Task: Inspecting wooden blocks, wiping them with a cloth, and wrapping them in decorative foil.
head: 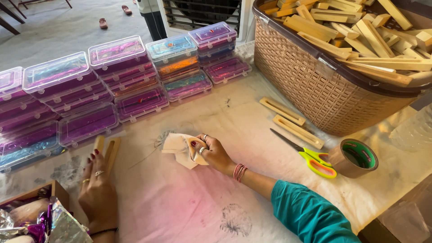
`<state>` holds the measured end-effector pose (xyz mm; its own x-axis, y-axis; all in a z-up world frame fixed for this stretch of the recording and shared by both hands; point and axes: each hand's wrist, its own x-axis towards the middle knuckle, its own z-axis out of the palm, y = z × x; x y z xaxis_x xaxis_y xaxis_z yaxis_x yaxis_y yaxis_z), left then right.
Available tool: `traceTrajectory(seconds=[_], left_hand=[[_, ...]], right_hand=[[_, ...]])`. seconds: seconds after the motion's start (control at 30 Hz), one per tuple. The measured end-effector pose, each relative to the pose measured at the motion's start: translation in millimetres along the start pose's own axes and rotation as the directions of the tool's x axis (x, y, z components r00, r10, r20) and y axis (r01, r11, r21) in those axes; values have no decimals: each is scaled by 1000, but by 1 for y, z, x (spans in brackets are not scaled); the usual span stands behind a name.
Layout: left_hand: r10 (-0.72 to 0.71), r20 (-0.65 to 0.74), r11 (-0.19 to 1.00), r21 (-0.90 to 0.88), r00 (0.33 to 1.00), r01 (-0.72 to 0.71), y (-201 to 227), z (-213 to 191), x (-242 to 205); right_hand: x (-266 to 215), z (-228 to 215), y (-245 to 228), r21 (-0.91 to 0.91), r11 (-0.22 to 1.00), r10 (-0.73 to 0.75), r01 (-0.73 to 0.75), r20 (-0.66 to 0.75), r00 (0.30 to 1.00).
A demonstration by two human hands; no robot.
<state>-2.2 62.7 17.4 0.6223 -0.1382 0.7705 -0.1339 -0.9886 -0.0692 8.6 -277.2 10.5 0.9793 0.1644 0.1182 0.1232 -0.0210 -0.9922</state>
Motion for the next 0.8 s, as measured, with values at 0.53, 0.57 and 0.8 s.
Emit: traceTrajectory(seconds=[0.53,0.57,0.8], left_hand=[[-131,96,985,-96,987,140,4,-3,-2],[-154,125,978,-121,980,169,0,3,-6],[-246,204,948,-156,948,279,0,5,-10]], right_hand=[[17,-34,8,-292,955,30,-52,-77,997],[25,-53,17,-421,906,-49,38,-17,999],[1,-184,-77,-966,227,-90,-125,-148,985]])
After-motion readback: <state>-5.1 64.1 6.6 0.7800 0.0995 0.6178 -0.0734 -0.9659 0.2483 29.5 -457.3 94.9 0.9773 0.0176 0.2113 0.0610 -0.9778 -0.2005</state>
